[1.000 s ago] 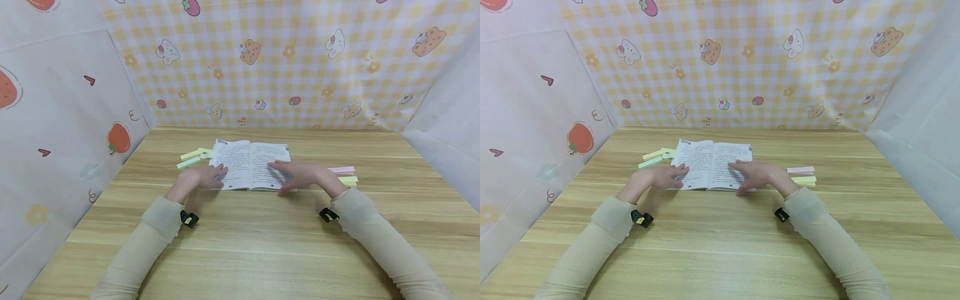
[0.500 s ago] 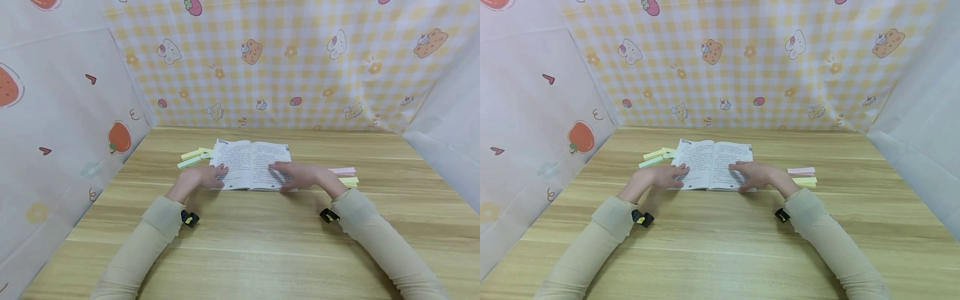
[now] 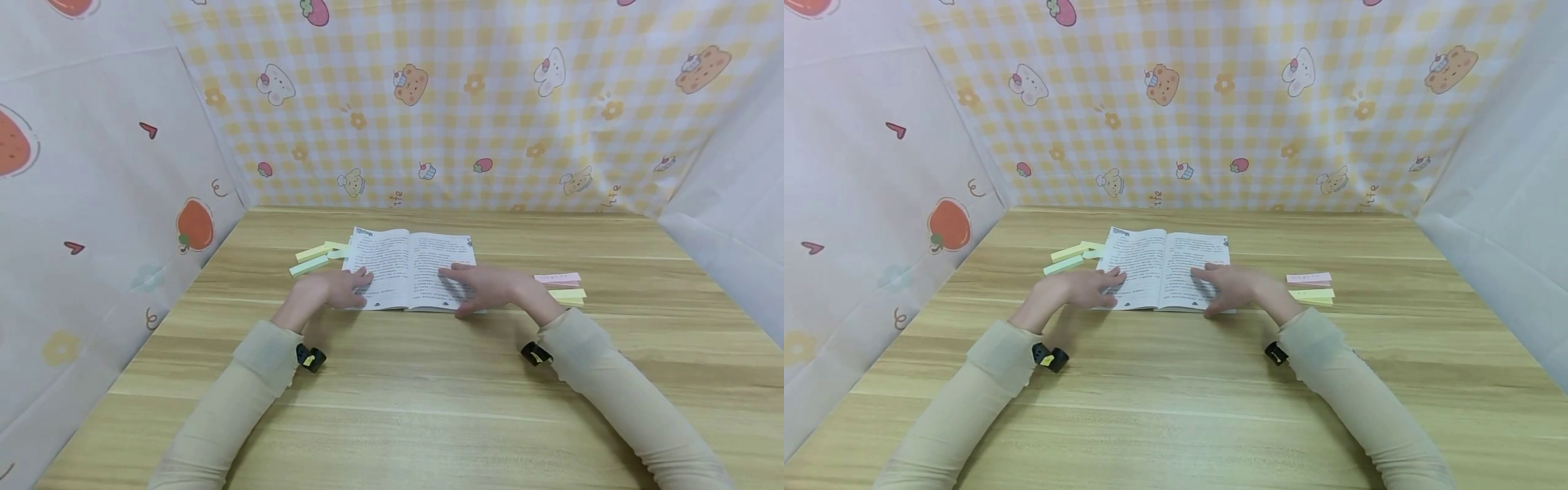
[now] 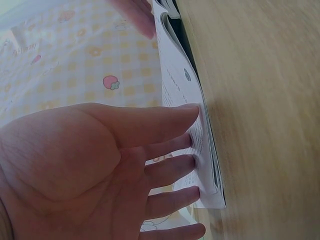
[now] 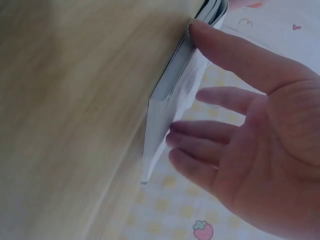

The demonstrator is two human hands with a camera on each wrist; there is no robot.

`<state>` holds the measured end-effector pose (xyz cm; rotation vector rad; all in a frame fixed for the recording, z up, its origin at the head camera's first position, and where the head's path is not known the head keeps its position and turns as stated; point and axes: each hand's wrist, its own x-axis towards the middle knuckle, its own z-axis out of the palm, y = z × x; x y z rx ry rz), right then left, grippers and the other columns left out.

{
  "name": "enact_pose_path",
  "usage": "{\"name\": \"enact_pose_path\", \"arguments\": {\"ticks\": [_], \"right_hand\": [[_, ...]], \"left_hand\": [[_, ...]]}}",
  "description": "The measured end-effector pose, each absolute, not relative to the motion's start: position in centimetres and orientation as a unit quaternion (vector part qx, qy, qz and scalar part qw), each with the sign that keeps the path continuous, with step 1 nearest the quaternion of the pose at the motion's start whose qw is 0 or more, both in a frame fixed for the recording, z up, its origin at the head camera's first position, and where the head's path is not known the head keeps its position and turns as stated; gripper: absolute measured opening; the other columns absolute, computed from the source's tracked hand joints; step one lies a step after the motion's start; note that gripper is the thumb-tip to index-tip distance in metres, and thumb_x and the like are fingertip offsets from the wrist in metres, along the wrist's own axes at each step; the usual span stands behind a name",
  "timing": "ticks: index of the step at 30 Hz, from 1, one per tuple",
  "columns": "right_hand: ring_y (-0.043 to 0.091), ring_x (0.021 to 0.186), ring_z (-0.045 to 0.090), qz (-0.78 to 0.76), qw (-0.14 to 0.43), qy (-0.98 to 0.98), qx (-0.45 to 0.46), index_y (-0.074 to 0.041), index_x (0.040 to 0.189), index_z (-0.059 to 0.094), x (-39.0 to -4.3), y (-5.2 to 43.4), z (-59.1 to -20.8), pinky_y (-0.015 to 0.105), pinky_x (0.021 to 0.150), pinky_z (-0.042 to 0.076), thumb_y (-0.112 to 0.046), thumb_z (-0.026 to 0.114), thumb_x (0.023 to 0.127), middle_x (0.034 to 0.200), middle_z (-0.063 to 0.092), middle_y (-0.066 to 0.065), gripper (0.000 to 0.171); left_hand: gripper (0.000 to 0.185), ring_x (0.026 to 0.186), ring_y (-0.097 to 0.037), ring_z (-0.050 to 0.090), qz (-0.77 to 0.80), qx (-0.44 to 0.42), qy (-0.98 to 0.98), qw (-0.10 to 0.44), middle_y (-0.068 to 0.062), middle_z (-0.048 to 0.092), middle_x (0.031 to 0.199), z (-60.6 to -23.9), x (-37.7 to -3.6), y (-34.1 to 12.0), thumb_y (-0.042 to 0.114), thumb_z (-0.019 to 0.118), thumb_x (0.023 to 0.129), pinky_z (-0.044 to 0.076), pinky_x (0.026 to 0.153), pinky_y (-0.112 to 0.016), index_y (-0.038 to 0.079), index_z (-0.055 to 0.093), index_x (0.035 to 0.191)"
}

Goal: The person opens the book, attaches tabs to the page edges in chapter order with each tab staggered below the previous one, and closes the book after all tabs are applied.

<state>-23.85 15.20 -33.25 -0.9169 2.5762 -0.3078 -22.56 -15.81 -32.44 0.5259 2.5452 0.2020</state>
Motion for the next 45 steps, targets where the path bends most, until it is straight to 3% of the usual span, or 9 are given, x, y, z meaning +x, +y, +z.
{"name": "enact_pose_path", "arguments": {"ticks": [11, 28, 38, 45], "right_hand": [[0.049, 0.146, 0.023, -0.090, 0.201, 0.932, -0.288, 0.000, 0.159, 0.022, -23.88, 15.20, -33.35, 0.057, 0.118, 0.023, -0.036, 0.075, 0.092, 0.158, 0.019, 0.037, 0.093], [0.048, 0.145, 0.027, -0.103, 0.199, 0.924, -0.310, 0.004, 0.158, 0.022, -23.83, 14.88, -33.42, 0.055, 0.118, 0.025, -0.040, 0.071, 0.093, 0.157, 0.022, 0.037, 0.092], [0.043, 0.147, 0.027, -0.111, 0.190, 0.920, -0.323, 0.004, 0.158, 0.021, -23.86, 14.83, -33.47, 0.054, 0.118, 0.024, -0.044, 0.069, 0.094, 0.159, 0.025, 0.031, 0.094], [0.038, 0.143, 0.037, -0.138, 0.176, 0.916, -0.332, 0.001, 0.159, 0.020, -23.78, 14.91, -33.57, 0.051, 0.117, 0.029, -0.048, 0.068, 0.094, 0.159, 0.031, 0.024, 0.095]], "left_hand": [[0.064, 0.152, -0.037, 0.014, 0.067, 0.197, 0.943, 0.261, -0.008, 0.009, 0.168, -32.39, -22.52, -15.77, 0.030, 0.050, 0.105, 0.015, 0.122, -0.051, 0.014, 0.023, 0.161], [0.064, 0.152, -0.038, 0.014, 0.064, 0.194, 0.944, 0.260, -0.008, 0.009, 0.168, -32.41, -22.46, -15.70, 0.030, 0.049, 0.105, 0.015, 0.121, -0.053, 0.014, 0.022, 0.161], [0.063, 0.151, -0.039, 0.014, 0.065, 0.199, 0.943, 0.259, -0.010, 0.010, 0.168, -32.37, -22.43, -15.68, 0.028, 0.049, 0.105, 0.015, 0.121, -0.053, 0.013, 0.023, 0.161], [0.063, 0.151, -0.039, 0.014, 0.065, 0.198, 0.943, 0.259, -0.010, 0.010, 0.168, -32.26, -22.37, -15.65, 0.028, 0.049, 0.105, 0.015, 0.121, -0.052, 0.012, 0.023, 0.161]]}}
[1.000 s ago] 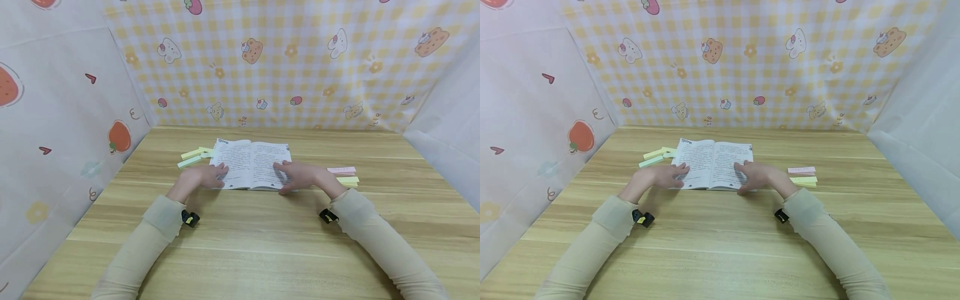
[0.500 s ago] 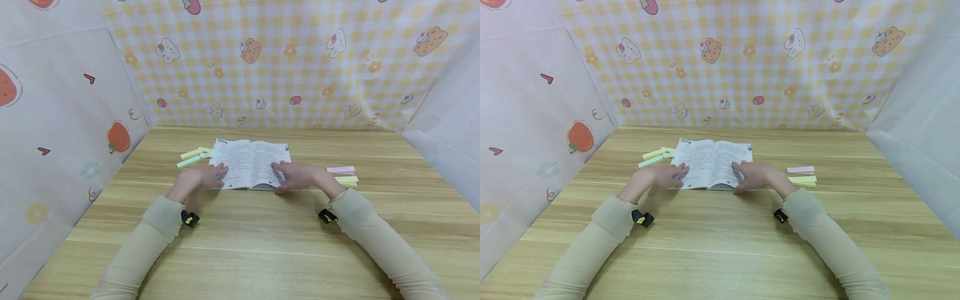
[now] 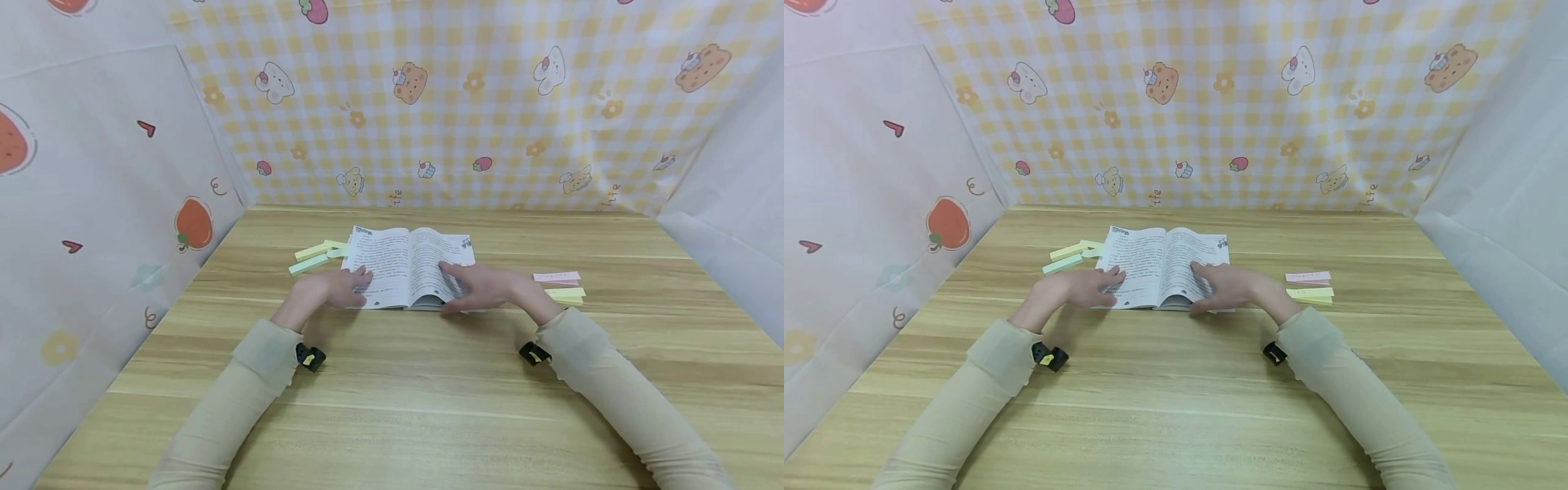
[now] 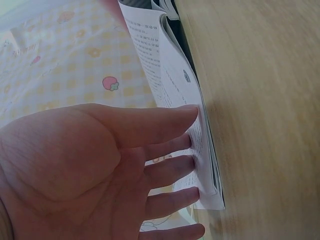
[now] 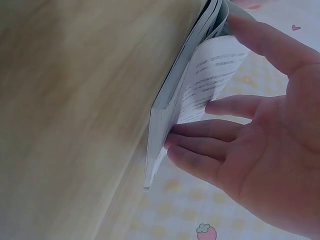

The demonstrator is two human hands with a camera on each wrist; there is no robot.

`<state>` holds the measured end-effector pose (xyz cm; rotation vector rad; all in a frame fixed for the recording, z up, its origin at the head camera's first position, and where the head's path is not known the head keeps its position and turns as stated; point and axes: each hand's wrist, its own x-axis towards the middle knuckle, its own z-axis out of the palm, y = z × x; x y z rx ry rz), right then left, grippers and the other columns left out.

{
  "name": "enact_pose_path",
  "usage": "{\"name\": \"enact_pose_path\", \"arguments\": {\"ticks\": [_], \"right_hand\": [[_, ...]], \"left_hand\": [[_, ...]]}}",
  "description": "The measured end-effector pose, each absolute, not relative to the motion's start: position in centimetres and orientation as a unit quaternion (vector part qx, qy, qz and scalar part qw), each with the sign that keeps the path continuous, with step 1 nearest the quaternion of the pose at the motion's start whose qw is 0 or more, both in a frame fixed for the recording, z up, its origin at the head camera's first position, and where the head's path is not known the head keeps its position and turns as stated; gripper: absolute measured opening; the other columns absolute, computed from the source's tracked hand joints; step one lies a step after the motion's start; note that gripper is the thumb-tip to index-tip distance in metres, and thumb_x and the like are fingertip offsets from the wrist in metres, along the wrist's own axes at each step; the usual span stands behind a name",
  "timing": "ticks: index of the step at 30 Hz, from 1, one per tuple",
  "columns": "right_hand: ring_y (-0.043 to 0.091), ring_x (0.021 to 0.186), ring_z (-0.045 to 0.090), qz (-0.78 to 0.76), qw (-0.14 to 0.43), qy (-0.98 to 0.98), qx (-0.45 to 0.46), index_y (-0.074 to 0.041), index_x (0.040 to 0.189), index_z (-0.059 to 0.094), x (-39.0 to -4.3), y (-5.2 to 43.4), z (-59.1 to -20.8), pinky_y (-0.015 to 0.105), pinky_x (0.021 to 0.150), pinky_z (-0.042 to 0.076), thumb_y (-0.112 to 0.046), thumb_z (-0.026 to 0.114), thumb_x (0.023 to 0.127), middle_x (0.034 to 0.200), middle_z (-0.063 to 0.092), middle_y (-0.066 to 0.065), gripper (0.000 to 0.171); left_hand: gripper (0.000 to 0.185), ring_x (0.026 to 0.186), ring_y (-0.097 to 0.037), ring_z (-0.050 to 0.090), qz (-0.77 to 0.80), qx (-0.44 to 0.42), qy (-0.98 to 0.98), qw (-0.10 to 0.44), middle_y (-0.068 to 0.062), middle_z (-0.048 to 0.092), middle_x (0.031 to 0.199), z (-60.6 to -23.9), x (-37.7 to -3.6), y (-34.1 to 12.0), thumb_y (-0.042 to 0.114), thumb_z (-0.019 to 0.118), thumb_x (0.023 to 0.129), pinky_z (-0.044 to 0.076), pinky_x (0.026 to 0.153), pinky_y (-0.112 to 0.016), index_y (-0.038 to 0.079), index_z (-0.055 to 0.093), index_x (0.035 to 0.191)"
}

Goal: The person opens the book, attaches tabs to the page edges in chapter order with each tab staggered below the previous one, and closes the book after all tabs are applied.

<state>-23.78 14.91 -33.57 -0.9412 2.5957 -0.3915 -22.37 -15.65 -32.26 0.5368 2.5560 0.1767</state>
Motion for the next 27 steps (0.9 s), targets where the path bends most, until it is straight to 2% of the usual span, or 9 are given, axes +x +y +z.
{"name": "enact_pose_path", "arguments": {"ticks": [6, 10, 15, 19, 22, 27], "right_hand": [[0.035, 0.138, 0.043, -0.153, 0.167, 0.915, -0.332, -0.003, 0.161, 0.018, -23.7, 14.7, -33.5, 0.050, 0.114, 0.034, -0.050, 0.066, 0.094, 0.156, 0.036, 0.025, 0.094], [0.029, 0.124, 0.052, -0.163, 0.156, 0.918, -0.325, -0.007, 0.162, 0.016, -23.6, 14.5, -33.5, 0.049, 0.107, 0.041, -0.056, 0.063, 0.094, 0.150, 0.044, 0.026, 0.096], [0.028, 0.111, 0.056, -0.178, 0.133, 0.921, -0.320, -0.008, 0.162, 0.019, -23.5, 14.3, -33.4, 0.048, 0.102, 0.044, -0.057, 0.061, 0.095, 0.143, 0.051, 0.026, 0.093], [0.032, 0.124, 0.055, -0.199, 0.114, 0.922, -0.313, -0.009, 0.161, 0.023, -23.4, 14.2, -33.2, 0.051, 0.106, 0.042, -0.057, 0.060, 0.095, 0.148, 0.048, 0.024, 0.089], [0.035, 0.135, 0.049, -0.210, 0.097, 0.922, -0.311, -0.008, 0.161, 0.025, -23.3, 14.1, -33.1, 0.052, 0.110, 0.039, -0.057, 0.059, 0.095, 0.152, 0.043, 0.023, 0.088], [0.036, 0.137, 0.047, -0.216, 0.065, 0.922, -0.314, -0.006, 0.159, 0.028, -23.2, 13.8, -33.0, 0.052, 0.111, 0.038, -0.057, 0.058, 0.096, 0.151, 0.045, 0.024, 0.087]], "left_hand": [[0.064, 0.151, -0.039, 0.014, 0.065, 0.198, 0.943, 0.260, -0.010, 0.009, 0.168, -32.3, -22.4, -15.7, 0.028, 0.049, 0.105, 0.015, 0.121, -0.052, 0.013, 0.023, 0.161], [0.064, 0.151, -0.038, 0.015, 0.065, 0.199, 0.943, 0.259, -0.010, 0.009, 0.168, -32.4, -22.5, -15.8, 0.028, 0.049, 0.105, 0.015, 0.121, -0.052, 0.013, 0.023, 0.161], [0.064, 0.151, -0.039, 0.015, 0.068, 0.201, 0.943, 0.258, -0.010, 0.009, 0.168, -32.5, -22.5, -15.8, 0.028, 0.049, 0.105, 0.015, 0.121, -0.052, 0.013, 0.023, 0.161], [0.064, 0.151, -0.039, 0.015, 0.069, 0.199, 0.943, 0.259, -0.010, 0.009, 0.168, -32.5, -22.5, -15.8, 0.028, 0.049, 0.105, 0.015, 0.121, -0.052, 0.013, 0.022, 0.161], [0.064, 0.151, -0.039, 0.015, 0.068, 0.197, 0.943, 0.260, -0.010, 0.009, 0.168, -32.5, -22.5, -15.8, 0.028, 0.049, 0.105, 0.015, 0.121, -0.052, 0.013, 0.022, 0.161], [0.064, 0.151, -0.039, 0.014, 0.069, 0.197, 0.943, 0.261, -0.010, 0.009, 0.168, -32.5, -22.5, -15.8, 0.028, 0.049, 0.105, 0.015, 0.121, -0.052, 0.013, 0.022, 0.161]]}}
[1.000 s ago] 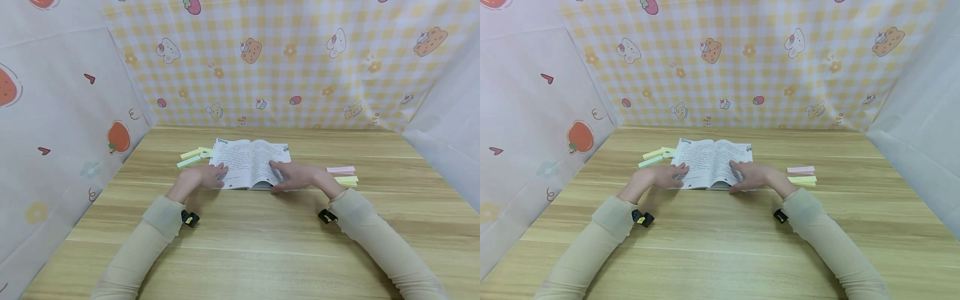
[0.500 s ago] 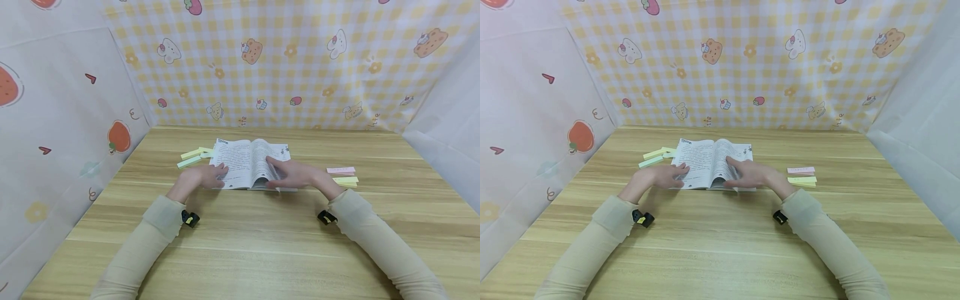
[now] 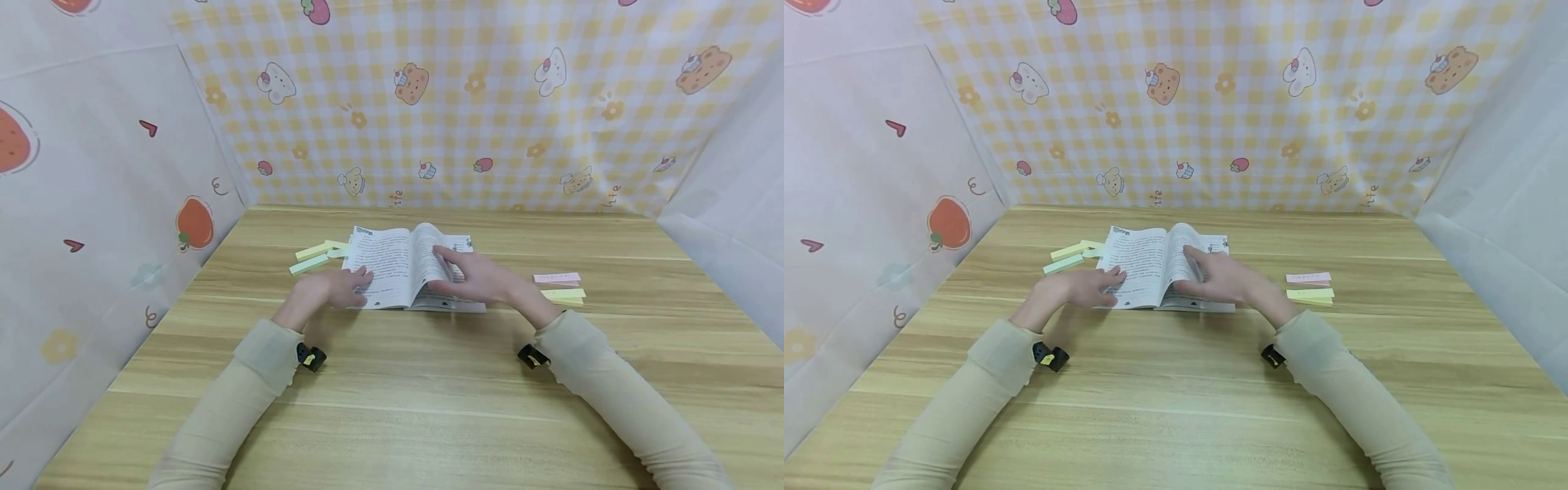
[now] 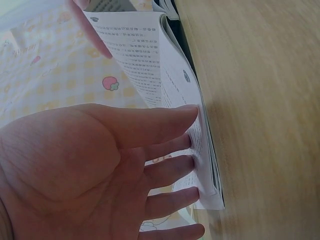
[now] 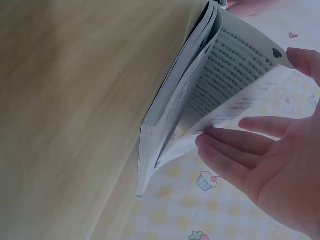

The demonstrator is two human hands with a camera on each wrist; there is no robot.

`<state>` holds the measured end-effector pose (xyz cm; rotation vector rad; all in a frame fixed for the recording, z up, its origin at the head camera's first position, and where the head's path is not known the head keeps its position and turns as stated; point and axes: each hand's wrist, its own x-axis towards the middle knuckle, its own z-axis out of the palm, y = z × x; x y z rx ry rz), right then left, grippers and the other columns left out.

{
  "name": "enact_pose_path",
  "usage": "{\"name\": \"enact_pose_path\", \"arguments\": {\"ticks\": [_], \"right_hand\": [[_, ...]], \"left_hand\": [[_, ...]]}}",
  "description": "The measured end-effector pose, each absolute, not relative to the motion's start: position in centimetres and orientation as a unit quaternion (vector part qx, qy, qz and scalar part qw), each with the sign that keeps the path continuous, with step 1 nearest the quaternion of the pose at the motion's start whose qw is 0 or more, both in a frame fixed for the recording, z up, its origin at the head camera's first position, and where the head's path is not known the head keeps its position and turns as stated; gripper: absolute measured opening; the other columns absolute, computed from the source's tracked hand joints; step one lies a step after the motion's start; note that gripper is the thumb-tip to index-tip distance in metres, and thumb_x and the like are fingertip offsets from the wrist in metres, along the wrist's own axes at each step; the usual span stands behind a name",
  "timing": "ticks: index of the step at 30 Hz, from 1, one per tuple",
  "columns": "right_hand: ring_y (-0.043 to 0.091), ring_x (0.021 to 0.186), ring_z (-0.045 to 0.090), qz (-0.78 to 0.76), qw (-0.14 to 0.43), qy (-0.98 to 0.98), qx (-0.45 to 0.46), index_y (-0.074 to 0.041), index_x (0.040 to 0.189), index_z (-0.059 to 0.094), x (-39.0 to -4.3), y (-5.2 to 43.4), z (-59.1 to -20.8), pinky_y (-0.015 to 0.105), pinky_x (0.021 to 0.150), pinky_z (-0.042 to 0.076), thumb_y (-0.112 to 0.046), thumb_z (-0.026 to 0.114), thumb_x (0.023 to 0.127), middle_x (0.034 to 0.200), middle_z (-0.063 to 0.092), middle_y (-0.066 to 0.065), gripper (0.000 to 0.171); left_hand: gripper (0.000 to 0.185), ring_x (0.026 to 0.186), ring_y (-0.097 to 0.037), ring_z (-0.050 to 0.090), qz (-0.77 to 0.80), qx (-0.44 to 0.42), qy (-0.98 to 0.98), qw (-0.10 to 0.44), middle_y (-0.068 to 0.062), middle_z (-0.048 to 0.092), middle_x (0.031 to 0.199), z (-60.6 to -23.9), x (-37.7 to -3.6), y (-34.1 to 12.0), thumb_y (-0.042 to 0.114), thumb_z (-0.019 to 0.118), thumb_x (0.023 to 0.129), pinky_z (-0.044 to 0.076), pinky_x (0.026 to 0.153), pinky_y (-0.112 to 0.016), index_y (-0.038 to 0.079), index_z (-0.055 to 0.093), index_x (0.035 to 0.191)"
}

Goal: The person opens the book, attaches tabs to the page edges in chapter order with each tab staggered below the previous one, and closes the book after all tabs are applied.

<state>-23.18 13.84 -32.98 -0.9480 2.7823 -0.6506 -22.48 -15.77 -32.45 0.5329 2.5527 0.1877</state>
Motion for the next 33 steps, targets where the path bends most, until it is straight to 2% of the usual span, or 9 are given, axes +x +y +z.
{"name": "enact_pose_path", "arguments": {"ticks": [9, 15, 21, 26, 29, 33], "right_hand": [[0.038, 0.136, 0.047, -0.224, 0.014, 0.926, -0.303, -0.002, 0.157, 0.032, -23.1, 13.5, -32.9, 0.052, 0.111, 0.038, -0.056, 0.062, 0.093, 0.150, 0.046, 0.023, 0.088], [0.041, 0.140, 0.040, -0.233, -0.015, 0.926, -0.296, -0.002, 0.157, 0.030, -23.0, 13.3, -33.0, 0.054, 0.114, 0.033, -0.056, 0.065, 0.091, 0.155, 0.041, 0.022, 0.092], [0.044, 0.148, 0.024, -0.242, -0.022, 0.934, -0.263, -0.005, 0.160, 0.022, -22.8, 13.1, -33.0, 0.060, 0.115, 0.028, -0.062, 0.067, 0.088, 0.162, 0.022, 0.025, 0.102], [0.051, 0.146, 0.021, -0.247, -0.020, 0.940, -0.236, -0.008, 0.162, 0.015, -22.7, 12.9, -33.1, 0.065, 0.112, 0.029, -0.067, 0.066, 0.085, 0.163, 0.009, 0.030, 0.110], [0.048, 0.148, 0.018, -0.255, -0.023, 0.939, -0.231, -0.008, 0.163, 0.009, -22.6, 12.8, -33.1, 0.064, 0.113, 0.028, -0.068, 0.066, 0.085, 0.165, 0.006, 0.027, 0.114], [0.043, 0.149, 0.021, -0.274, -0.031, 0.931, -0.237, -0.008, 0.162, -0.001, -22.5, 12.6, -33.0, 0.060, 0.115, 0.028, -0.065, 0.069, 0.085, 0.165, 0.014, 0.023, 0.118]], "left_hand": [[0.064, 0.151, -0.039, 0.014, 0.070, 0.197, 0.943, 0.260, -0.009, 0.010, 0.168, -32.4, -22.4, -15.7, 0.028, 0.049, 0.105, 0.015, 0.121, -0.052, 0.014, 0.023, 0.161], [0.064, 0.151, -0.039, 0.015, 0.069, 0.199, 0.943, 0.258, -0.010, 0.010, 0.168, -32.4, -22.5, -15.8, 0.028, 0.050, 0.105, 0.015, 0.121, -0.052, 0.013, 0.023, 0.161], [0.064, 0.151, -0.039, 0.014, 0.070, 0.198, 0.943, 0.259, -0.010, 0.010, 0.168, -32.5, -22.5, -15.8, 0.028, 0.049, 0.105, 0.015, 0.121, -0.052, 0.013, 0.023, 0.161], [0.064, 0.151, -0.038, 0.016, 0.070, 0.211, 0.942, 0.252, -0.012, 0.011, 0.167, -32.5, -22.6, -15.7, 0.027, 0.050, 0.105, 0.016, 0.121, -0.051, 0.011, 0.023, 0.161], [0.062, 0.150, -0.038, 0.021, 0.065, 0.228, 0.943, 0.232, -0.015, 0.015, 0.166, -32.4, -22.6, -15.7, 0.026, 0.049, 0.105, 0.019, 0.121, -0.049, 0.007, 0.027, 0.159], [0.056, 0.148, -0.037, 0.029, 0.058, 0.254, 0.947, 0.188, -0.019, 0.028, 0.162, -32.3, -22.8, -15.7, 0.024, 0.049, 0.105, 0.023, 0.120, -0.047, 0.002, 0.036, 0.155]]}}
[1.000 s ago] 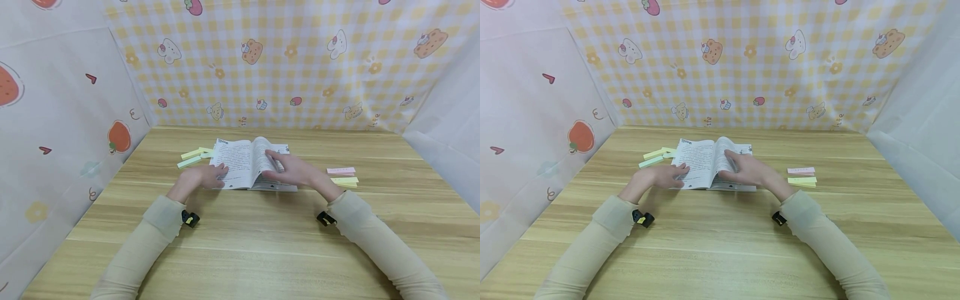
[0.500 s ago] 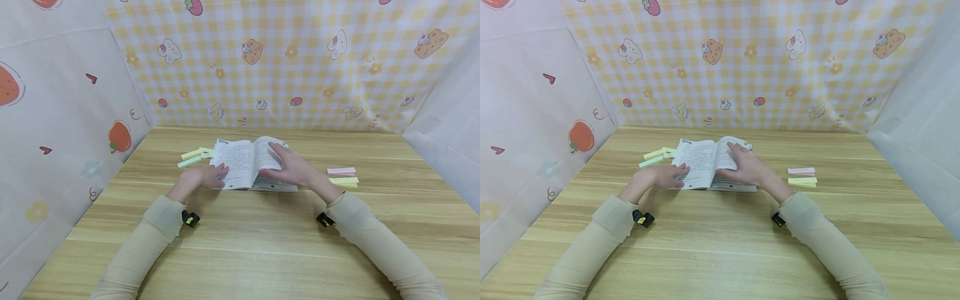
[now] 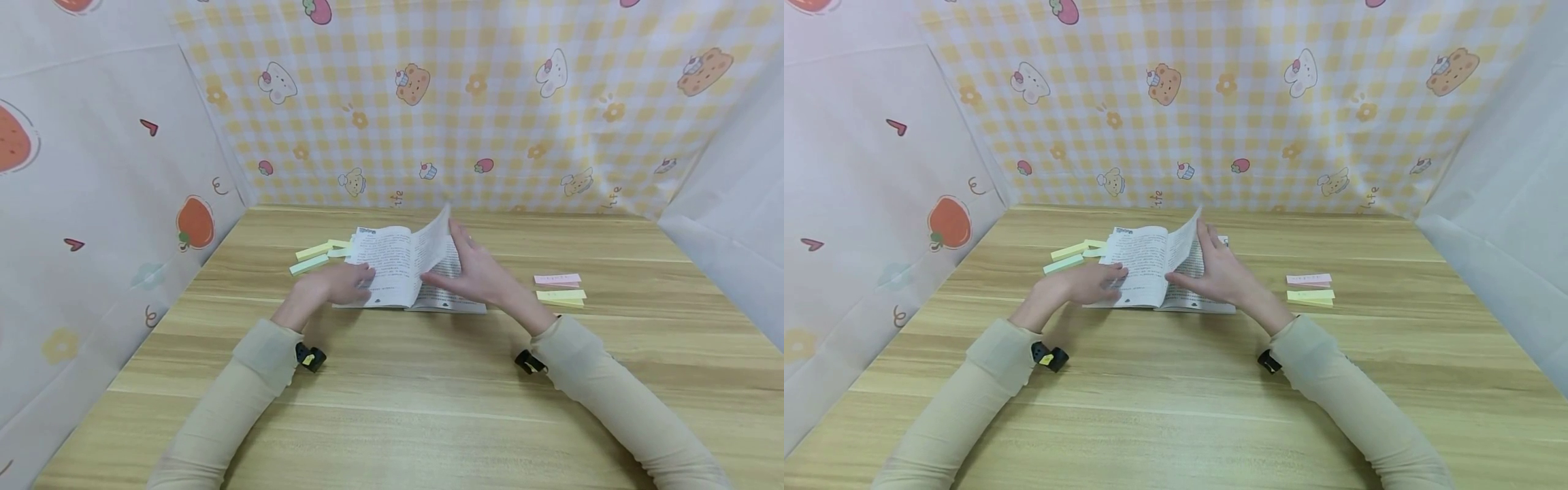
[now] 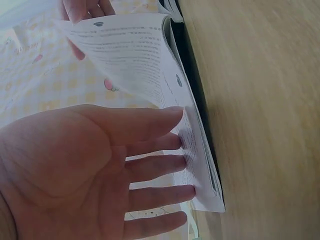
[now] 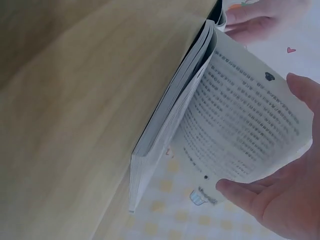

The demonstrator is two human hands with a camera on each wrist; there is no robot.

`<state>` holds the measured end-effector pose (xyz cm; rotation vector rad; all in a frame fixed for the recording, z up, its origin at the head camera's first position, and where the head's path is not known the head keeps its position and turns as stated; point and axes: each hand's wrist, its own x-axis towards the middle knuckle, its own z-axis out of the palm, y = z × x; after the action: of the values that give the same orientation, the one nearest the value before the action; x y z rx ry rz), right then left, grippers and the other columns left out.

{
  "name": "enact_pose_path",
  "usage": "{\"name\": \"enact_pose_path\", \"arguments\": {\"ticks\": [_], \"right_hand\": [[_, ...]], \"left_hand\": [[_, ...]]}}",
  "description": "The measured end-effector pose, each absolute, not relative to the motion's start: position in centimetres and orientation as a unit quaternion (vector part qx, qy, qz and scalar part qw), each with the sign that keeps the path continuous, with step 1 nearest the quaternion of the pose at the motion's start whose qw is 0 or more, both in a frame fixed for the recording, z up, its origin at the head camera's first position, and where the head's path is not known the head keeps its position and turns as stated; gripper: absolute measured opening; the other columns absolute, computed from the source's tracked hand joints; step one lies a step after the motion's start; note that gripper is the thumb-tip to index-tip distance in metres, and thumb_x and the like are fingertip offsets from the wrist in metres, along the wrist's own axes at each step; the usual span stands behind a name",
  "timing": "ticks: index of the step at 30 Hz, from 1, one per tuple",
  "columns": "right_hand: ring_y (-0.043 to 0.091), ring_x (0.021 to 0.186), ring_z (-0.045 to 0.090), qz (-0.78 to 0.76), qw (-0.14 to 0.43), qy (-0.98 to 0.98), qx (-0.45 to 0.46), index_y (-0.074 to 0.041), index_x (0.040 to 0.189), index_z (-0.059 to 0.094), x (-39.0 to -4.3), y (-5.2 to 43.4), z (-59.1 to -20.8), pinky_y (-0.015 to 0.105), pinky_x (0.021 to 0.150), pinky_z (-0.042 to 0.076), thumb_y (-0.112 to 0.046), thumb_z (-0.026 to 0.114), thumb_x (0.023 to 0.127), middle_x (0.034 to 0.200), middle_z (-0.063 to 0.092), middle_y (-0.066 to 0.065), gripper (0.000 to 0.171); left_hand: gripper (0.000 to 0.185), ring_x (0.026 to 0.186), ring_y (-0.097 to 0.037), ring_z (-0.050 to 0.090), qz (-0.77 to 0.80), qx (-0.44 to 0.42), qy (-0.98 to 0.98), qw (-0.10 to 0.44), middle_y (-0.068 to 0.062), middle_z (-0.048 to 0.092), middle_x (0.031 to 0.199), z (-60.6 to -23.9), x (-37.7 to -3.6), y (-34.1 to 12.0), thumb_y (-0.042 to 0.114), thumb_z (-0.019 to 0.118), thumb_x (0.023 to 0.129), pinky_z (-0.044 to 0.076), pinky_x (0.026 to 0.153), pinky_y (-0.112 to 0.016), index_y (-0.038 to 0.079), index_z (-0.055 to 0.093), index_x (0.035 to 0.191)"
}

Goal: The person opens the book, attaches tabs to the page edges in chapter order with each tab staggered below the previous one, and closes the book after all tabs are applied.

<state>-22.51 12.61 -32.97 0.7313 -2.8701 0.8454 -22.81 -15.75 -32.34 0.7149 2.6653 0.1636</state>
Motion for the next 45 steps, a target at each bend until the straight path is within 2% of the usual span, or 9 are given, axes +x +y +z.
{"name": "enact_pose_path", "arguments": {"ticks": [5, 9, 17, 20, 24, 27, 33, 39, 45], "right_hand": [[0.044, 0.138, 0.041, 0.278, 0.031, -0.928, 0.246, -0.002, 0.161, -0.001, -22.5, 12.5, -32.9, 0.057, 0.111, 0.037, -0.059, 0.069, 0.089, 0.154, 0.033, 0.033, 0.115], [0.040, 0.122, 0.058, 0.281, 0.028, -0.922, 0.263, 0.001, 0.160, 0.001, -22.7, 12.4, -33.1, 0.053, 0.103, 0.046, -0.051, 0.067, 0.094, 0.144, 0.046, 0.036, 0.107], [0.035, 0.118, 0.062, 0.297, 0.034, -0.906, 0.299, 0.006, 0.158, 0.003, -22.4, 12.1, -33.1, 0.050, 0.095, 0.053, -0.035, 0.062, 0.101, 0.142, 0.050, 0.032, 0.092], [0.033, 0.092, 0.068, 0.288, 0.038, -0.907, 0.306, 0.008, 0.158, 0.004, -22.2, 12.1, -33.0, 0.047, 0.083, 0.056, -0.032, 0.058, 0.103, 0.113, 0.065, 0.031, 0.086], [0.026, 0.079, 0.063, 0.286, 0.041, -0.901, 0.324, 0.004, 0.159, 0.009, -22.0, 12.0, -32.9, 0.046, 0.078, 0.055, -0.027, 0.055, 0.104, 0.113, 0.066, 0.029, 0.078], [0.027, 0.099, 0.065, 0.296, 0.034, -0.890, 0.345, -0.001, 0.161, 0.015, -21.9, 11.8, -32.9, 0.048, 0.088, 0.055, -0.023, 0.057, 0.104, 0.141, 0.054, 0.026, 0.074], [0.033, 0.127, 0.058, 0.307, 0.006, -0.877, 0.371, -0.003, 0.160, 0.021, -21.8, 11.5, -33.1, 0.047, 0.104, 0.047, -0.021, 0.058, 0.104, 0.146, 0.051, 0.024, 0.069], [0.036, 0.128, 0.057, 0.293, 0.014, -0.871, 0.393, 0.001, 0.157, 0.030, -21.6, 11.2, -33.2, 0.047, 0.105, 0.046, -0.019, 0.059, 0.103, 0.150, 0.046, 0.023, 0.064], [0.038, 0.121, 0.061, 0.279, 0.029, -0.863, 0.419, 0.004, 0.151, 0.040, -21.5, 10.9, -33.4, 0.047, 0.102, 0.049, -0.017, 0.061, 0.102, 0.146, 0.051, 0.023, 0.058]], "left_hand": [[0.050, 0.144, -0.034, 0.038, 0.085, 0.267, 0.950, 0.136, -0.019, 0.044, 0.153, -32.7, -23.2, -15.6, 0.019, 0.052, 0.104, 0.029, 0.118, -0.045, -0.001, 0.046, 0.149], [0.047, 0.141, -0.033, 0.042, 0.116, 0.269, 0.950, 0.112, -0.019, 0.049, 0.150, -32.7, -23.4, -15.4, 0.018, 0.052, 0.104, 0.033, 0.116, -0.046, -0.002, 0.049, 0.147], [0.043, 0.131, -0.034, 0.054, 0.162, 0.286, 0.944, 0.038, -0.018, 0.057, 0.142, -32.5, -23.5, -14.8, 0.017, 0.053, 0.104, 0.042, 0.110, -0.047, -0.002, 0.054, 0.142], [0.043, 0.123, -0.032, 0.060, 0.175, 0.287, 0.942, 0.015, -0.016, 0.058, 0.141, -32.4, -23.5, -14.5, 0.018, 0.055, 0.104, 0.047, 0.104, -0.047, 0.001, 0.054, 0.143], [0.045, 0.109, -0.028, 0.066, 0.200, 0.295, 0.934, -0.015, -0.015, 0.060, 0.138, -32.4, -23.5, -14.1, 0.017, 0.057, 0.103, 0.053, 0.092, -0.044, 0.005, 0.052, 0.146], [0.046, 0.103, -0.024, 0.066, 0.224, 0.306, 0.925, -0.037, -0.014, 0.063, 0.133, -32.4, -23.4, -13.9, 0.018, 0.056, 0.104, 0.054, 0.087, -0.041, 0.007, 0.050, 0.148], [0.049, 0.102, -0.021, 0.065, 0.276, 0.318, 0.905, -0.065, -0.013, 0.064, 0.130, -32.2, -23.1, -13.2, 0.023, 0.054, 0.105, 0.054, 0.084, -0.039, 0.007, 0.045, 0.151], [0.053, 0.105, -0.022, 0.064, 0.315, 0.320, 0.890, -0.080, -0.014, 0.062, 0.133, -32.2, -22.8, -12.7, 0.028, 0.050, 0.108, 0.055, 0.085, -0.041, 0.006, 0.037, 0.154], [0.053, 0.107, -0.021, 0.062, 0.328, 0.325, 0.882, -0.093, -0.012, 0.062, 0.132, -32.2, -22.6, -12.5, 0.031, 0.046, 0.109, 0.054, 0.088, -0.041, 0.004, 0.038, 0.154]]}}
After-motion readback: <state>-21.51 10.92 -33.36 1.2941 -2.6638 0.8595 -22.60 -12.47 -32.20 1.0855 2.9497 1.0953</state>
